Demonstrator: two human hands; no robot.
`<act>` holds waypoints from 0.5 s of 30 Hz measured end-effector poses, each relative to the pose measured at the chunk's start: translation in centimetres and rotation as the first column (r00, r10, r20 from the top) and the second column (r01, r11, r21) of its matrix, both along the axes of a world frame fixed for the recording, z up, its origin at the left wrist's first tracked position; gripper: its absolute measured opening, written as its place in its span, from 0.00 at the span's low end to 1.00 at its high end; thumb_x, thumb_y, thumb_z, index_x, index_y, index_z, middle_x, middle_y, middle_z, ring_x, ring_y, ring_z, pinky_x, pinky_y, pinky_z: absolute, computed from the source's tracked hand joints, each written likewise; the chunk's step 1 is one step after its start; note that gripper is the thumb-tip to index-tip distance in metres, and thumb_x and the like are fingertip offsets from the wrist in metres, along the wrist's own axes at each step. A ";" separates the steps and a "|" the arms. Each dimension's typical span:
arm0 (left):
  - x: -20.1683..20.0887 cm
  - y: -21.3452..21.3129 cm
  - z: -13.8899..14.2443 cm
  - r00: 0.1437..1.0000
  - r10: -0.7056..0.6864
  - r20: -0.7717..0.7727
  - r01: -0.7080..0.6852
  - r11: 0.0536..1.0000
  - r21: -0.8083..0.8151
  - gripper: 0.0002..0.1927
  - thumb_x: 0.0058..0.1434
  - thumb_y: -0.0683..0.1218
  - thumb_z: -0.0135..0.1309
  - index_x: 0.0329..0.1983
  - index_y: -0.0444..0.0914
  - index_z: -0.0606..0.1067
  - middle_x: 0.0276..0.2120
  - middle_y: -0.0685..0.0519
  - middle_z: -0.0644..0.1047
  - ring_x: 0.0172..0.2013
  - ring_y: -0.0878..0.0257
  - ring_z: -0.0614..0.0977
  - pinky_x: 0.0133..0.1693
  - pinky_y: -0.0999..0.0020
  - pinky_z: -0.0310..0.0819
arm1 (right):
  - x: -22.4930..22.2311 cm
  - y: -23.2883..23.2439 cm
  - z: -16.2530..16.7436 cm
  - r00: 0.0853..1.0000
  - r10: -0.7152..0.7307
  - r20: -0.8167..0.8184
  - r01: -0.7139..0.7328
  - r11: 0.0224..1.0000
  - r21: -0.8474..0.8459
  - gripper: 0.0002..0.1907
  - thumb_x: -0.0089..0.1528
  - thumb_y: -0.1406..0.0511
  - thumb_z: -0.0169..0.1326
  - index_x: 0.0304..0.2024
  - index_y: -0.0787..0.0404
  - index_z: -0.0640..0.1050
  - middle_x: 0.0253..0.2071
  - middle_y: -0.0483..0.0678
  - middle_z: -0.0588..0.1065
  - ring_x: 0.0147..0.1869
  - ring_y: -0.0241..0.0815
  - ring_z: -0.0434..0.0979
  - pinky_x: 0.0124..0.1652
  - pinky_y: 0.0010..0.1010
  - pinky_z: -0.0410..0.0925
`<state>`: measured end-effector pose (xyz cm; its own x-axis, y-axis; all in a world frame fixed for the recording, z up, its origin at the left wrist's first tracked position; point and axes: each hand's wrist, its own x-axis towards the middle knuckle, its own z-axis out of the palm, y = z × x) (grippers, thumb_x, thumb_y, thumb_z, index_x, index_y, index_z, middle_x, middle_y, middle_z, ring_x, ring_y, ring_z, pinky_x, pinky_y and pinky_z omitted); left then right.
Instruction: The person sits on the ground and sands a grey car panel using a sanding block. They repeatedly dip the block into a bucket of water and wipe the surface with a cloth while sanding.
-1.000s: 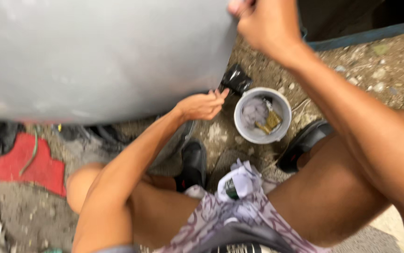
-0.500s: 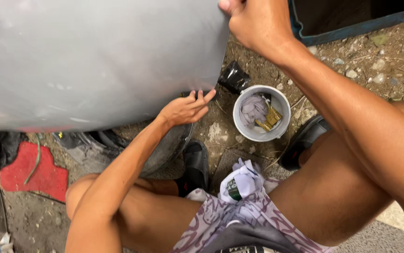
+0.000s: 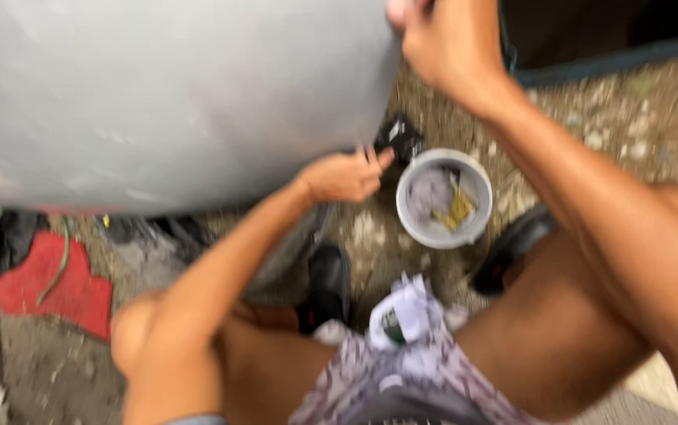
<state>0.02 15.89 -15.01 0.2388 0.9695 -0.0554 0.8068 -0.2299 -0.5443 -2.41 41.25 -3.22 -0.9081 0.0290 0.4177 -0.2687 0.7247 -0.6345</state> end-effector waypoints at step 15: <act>1.0 -13.9 2.4 0.980 -0.019 -0.198 -0.111 0.773 -0.625 0.15 0.65 0.50 0.48 0.54 0.50 0.77 0.68 0.41 0.68 0.55 0.60 0.71 0.53 0.72 0.63 | 0.4 0.4 -1.7 0.998 0.067 0.002 -0.066 0.987 -0.144 0.06 0.71 0.68 0.58 0.40 0.64 0.81 0.33 0.52 0.80 0.34 0.45 0.82 0.32 0.39 0.72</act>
<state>1.04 1.96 -12.62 0.1171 0.7096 -0.6948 0.7265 -0.5382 -0.4272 -1.97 41.69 -4.90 -0.9128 0.0275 0.4075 -0.3089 0.6063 -0.7328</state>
